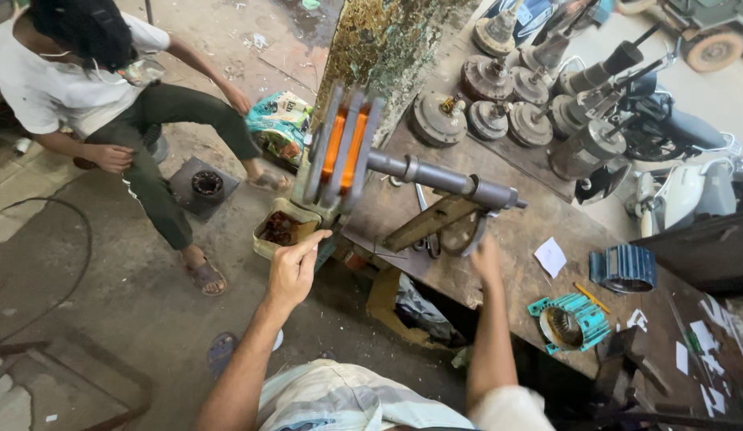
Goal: The person operates a manual coil winding machine to wrap copper wire around a laminated core. They then cut the wire, remove the finished coil, and place it into a motor housing.
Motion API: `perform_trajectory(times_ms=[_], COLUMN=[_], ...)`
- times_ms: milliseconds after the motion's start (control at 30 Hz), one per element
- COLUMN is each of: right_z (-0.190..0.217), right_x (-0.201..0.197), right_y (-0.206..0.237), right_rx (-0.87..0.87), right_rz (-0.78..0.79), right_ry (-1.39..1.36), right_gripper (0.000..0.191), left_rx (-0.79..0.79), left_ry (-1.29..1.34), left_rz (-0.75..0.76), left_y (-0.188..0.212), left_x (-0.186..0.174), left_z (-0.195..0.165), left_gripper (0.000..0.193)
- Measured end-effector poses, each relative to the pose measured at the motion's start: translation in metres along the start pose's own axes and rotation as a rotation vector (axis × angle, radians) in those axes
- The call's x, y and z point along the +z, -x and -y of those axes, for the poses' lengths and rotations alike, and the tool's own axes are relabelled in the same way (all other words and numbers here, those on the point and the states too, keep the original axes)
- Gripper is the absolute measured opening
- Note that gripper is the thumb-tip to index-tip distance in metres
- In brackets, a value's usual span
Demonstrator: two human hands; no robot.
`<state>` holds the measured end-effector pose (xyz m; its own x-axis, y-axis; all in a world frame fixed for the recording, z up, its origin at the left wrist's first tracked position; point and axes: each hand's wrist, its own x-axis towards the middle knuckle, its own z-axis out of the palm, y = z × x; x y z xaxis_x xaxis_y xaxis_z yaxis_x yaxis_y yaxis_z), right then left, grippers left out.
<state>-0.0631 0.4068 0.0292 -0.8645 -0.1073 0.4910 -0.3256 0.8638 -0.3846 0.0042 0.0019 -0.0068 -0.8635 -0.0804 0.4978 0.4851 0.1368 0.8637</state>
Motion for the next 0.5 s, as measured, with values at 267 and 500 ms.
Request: perform_trajectory(times_ms=[267,500], right_z=[-0.001,0.003], right_x=[-0.163,-0.001], right_y=[0.008,-0.055], right_rx=[0.154,0.044], right_rz=[-0.121,-0.184], right_ry=[-0.271,-0.212], right_gripper=[0.010,0.025], left_rx=[-0.125,0.079], left_ry=[-0.084,0.004], left_rz=[0.025,-0.012], left_y=[-0.002,0.003], left_x=[-0.002,-0.001], left_z=[0.000,-0.004], left_gripper=[0.030,0.029])
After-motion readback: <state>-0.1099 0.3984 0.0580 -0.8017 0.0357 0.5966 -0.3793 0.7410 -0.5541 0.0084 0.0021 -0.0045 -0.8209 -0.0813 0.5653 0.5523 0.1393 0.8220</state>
